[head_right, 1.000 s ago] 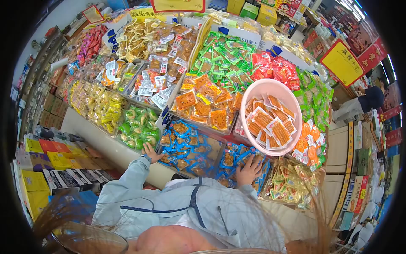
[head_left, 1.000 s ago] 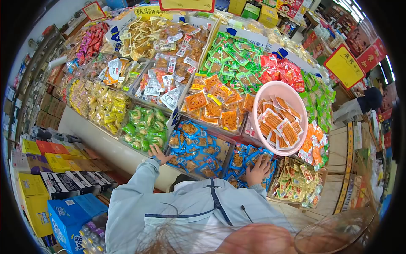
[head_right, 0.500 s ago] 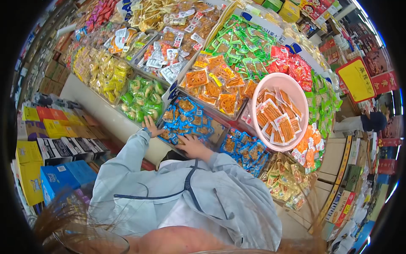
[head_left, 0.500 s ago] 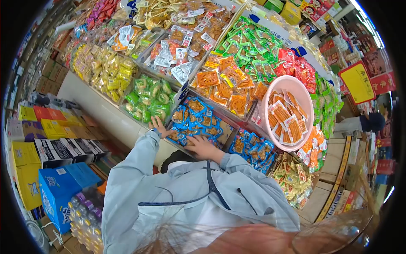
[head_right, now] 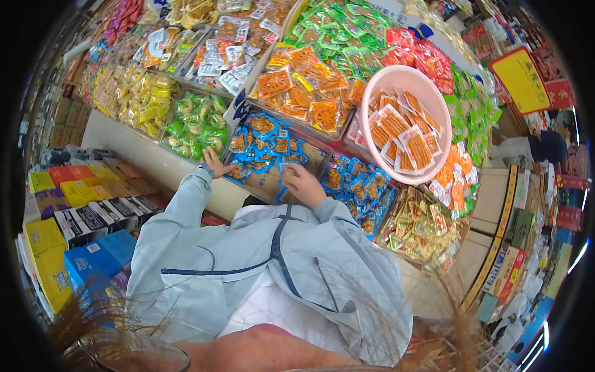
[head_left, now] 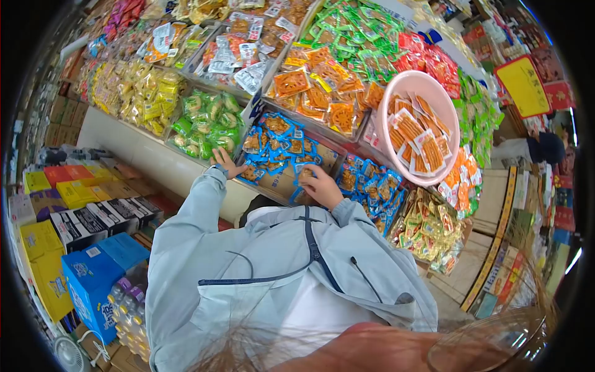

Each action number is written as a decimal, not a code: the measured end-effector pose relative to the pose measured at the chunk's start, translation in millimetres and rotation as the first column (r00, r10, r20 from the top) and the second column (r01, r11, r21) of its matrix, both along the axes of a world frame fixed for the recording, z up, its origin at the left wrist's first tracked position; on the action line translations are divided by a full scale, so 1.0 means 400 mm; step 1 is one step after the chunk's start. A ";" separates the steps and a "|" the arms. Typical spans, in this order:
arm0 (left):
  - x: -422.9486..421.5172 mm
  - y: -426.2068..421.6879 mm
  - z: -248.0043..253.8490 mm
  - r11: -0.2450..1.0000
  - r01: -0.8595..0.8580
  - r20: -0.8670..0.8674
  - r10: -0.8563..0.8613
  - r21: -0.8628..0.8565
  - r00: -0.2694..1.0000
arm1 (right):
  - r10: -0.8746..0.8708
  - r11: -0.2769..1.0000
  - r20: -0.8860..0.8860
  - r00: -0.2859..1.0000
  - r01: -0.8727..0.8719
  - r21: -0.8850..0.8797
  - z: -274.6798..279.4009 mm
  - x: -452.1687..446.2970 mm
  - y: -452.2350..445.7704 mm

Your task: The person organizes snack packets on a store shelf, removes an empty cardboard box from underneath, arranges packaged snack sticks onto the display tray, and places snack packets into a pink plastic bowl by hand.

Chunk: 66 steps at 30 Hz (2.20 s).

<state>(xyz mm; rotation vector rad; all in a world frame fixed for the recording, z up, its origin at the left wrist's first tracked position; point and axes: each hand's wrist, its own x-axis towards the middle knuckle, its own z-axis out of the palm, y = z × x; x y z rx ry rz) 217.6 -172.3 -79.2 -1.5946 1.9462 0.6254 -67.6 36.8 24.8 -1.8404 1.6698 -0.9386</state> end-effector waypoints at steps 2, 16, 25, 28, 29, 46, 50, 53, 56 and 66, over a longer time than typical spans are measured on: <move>0.009 -0.008 -0.018 1.000 -0.005 0.010 0.005 -0.007 1.000 | -0.214 0.974 0.060 0.975 0.218 -0.059 0.018 -0.027 0.045; 0.002 0.007 -0.011 0.994 -0.082 -0.036 0.080 -0.071 0.996 | -0.810 0.549 -0.320 0.492 0.828 -0.114 0.003 -0.222 0.322; -0.010 0.013 0.026 0.995 -0.098 -0.030 0.097 -0.031 0.995 | -0.642 0.087 -0.757 0.123 0.992 0.087 -0.060 -0.231 0.311; -0.011 0.017 0.029 0.994 -0.101 -0.037 0.100 -0.038 0.994 | -0.762 0.252 -0.635 0.124 0.961 -0.116 -0.065 -0.240 0.305; -0.012 0.015 0.032 0.995 -0.098 -0.028 0.097 -0.027 0.995 | -0.808 0.324 -0.569 0.152 0.921 -0.215 -0.065 -0.238 0.297; -0.016 0.010 0.043 0.997 -0.075 0.005 0.075 0.005 0.997 | -0.156 0.900 -0.757 0.635 0.407 0.156 -0.147 -0.048 -0.073; -0.010 -0.006 0.042 0.995 -0.066 0.006 0.065 0.073 0.998 | -0.194 0.887 -0.530 0.825 0.378 0.265 -0.059 -0.074 -0.053; -0.004 -0.015 0.032 0.995 -0.052 0.005 0.051 0.088 0.999 | -0.488 0.872 -0.136 0.862 0.487 -0.041 0.001 -0.108 0.001; -0.010 -0.013 0.060 0.995 -0.039 0.003 0.039 0.096 0.999 | -0.689 0.724 -0.189 0.699 0.670 -0.163 0.091 -0.156 0.109; -0.025 -0.016 0.102 0.988 0.012 0.028 -0.016 0.151 0.999 | -0.746 0.220 -0.654 0.126 0.973 -0.064 -0.194 -0.325 0.377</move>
